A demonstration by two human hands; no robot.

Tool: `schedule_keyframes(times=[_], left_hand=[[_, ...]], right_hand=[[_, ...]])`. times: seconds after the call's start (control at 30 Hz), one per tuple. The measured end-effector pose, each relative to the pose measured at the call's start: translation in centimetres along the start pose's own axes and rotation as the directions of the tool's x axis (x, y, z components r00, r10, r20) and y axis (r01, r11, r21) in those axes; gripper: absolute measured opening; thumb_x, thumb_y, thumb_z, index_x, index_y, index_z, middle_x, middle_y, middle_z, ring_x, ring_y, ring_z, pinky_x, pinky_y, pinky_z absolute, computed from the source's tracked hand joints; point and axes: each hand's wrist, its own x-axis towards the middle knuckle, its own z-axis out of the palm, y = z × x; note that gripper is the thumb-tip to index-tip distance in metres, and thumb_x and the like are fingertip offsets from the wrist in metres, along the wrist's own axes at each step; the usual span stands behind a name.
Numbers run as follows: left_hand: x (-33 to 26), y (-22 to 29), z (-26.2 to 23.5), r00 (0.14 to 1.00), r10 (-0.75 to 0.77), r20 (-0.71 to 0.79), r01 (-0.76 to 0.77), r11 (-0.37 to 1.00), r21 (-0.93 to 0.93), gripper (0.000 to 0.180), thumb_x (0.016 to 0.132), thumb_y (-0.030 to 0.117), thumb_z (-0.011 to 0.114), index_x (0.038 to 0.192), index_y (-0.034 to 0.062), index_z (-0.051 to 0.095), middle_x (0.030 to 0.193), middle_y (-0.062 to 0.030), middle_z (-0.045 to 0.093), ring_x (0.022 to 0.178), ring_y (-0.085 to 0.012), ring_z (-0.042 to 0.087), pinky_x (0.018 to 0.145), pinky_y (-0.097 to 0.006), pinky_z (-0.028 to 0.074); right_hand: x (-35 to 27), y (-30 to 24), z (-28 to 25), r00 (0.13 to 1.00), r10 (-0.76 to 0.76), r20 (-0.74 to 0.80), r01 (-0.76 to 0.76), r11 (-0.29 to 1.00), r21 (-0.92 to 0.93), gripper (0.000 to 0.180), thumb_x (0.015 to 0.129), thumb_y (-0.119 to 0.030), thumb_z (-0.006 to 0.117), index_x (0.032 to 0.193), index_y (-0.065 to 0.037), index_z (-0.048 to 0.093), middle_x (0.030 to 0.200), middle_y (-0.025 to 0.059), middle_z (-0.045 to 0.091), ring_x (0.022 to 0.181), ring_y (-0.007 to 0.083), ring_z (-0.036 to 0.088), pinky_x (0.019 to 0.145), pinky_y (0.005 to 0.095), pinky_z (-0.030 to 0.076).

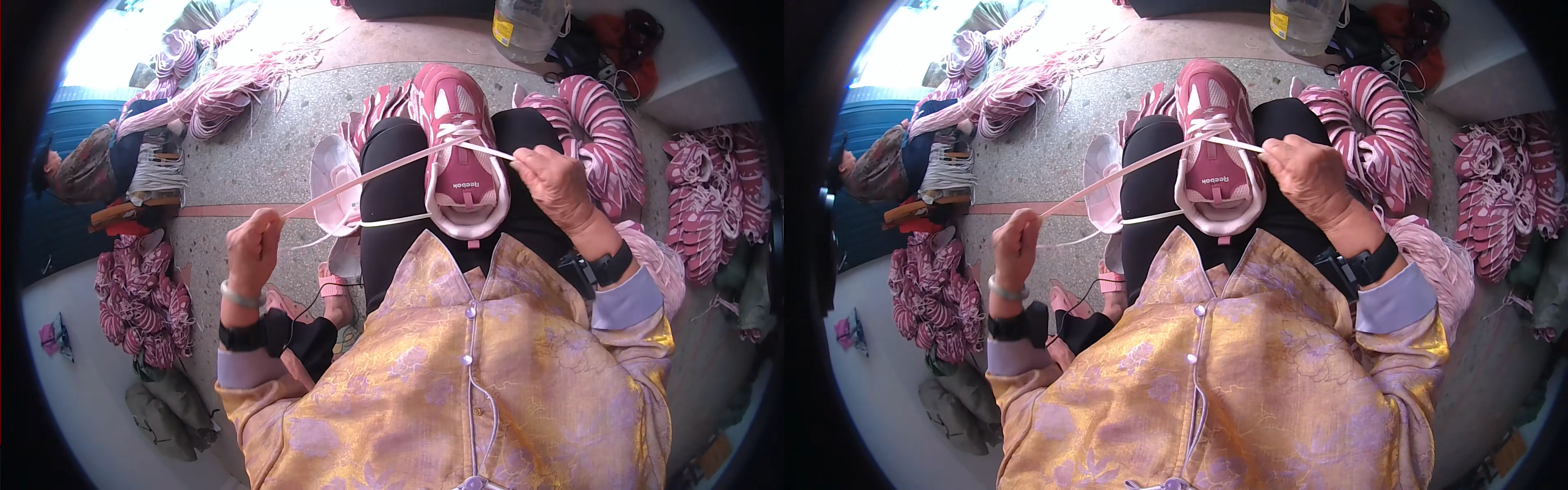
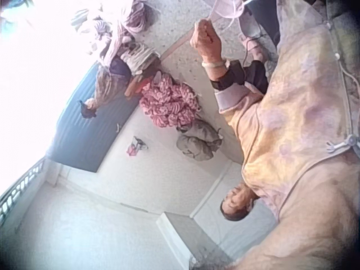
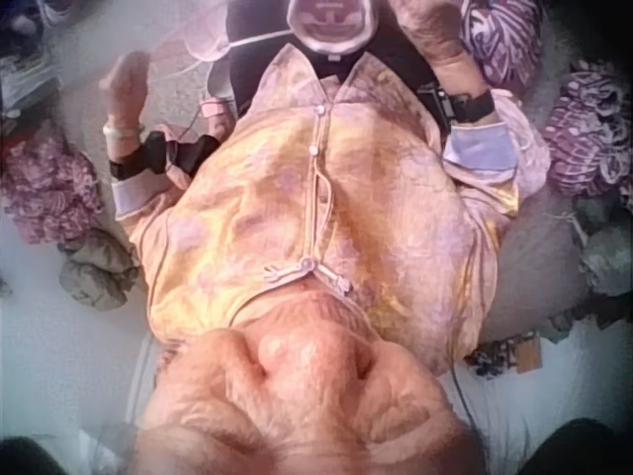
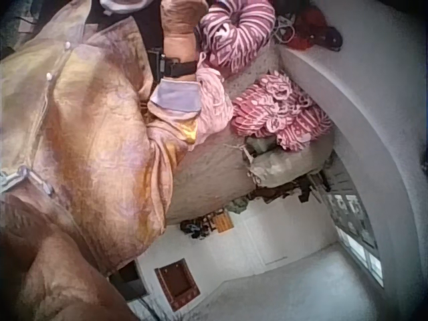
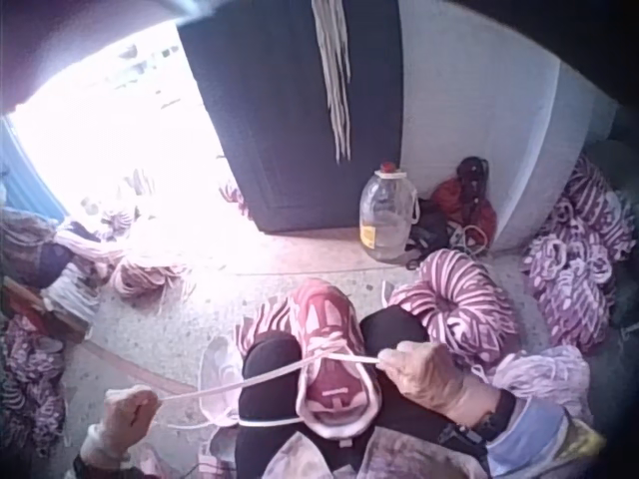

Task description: Lacing a pink and white sneaker by hand.

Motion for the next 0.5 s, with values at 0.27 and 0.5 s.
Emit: schedule_keyframes(times=[0.27,0.5], left_hand=[[-3.4,-6.4,0.8,0.911,-0.380,0.160,0.410,0.797,-0.443,0.011,0.081,0.010,0.064,0.090,0.0020,0.062,0.060,0.0033,0.048,0.056,-0.0018,0.039,0.049,-0.019,0.034],[-5.6,-11.6,-2.4,0.992,-0.099,-0.075,0.124,0.842,0.525,0.013,0.086,0.021,0.056,0.085,0.0089,0.060,0.064,-0.0119,0.058,0.057,-0.0270,0.059,0.050,-0.034,0.045]], right_hand=[[-2.3,4.1,-1.3,0.991,-0.133,-0.002,0.132,0.988,-0.081,0.023,0.074,-0.018,0.067,0.091,-0.008,0.053,0.068,0.0068,0.050,0.056,0.0245,0.055,0.047,0.0342,0.043],[-6.4,12.0,-8.3,0.952,-0.294,0.084,0.305,0.899,-0.314,0.020,0.077,-0.005,0.058,0.097,-0.006,0.055,0.073,0.0095,0.051,0.058,0.0263,0.054,0.049,0.0352,0.045]])
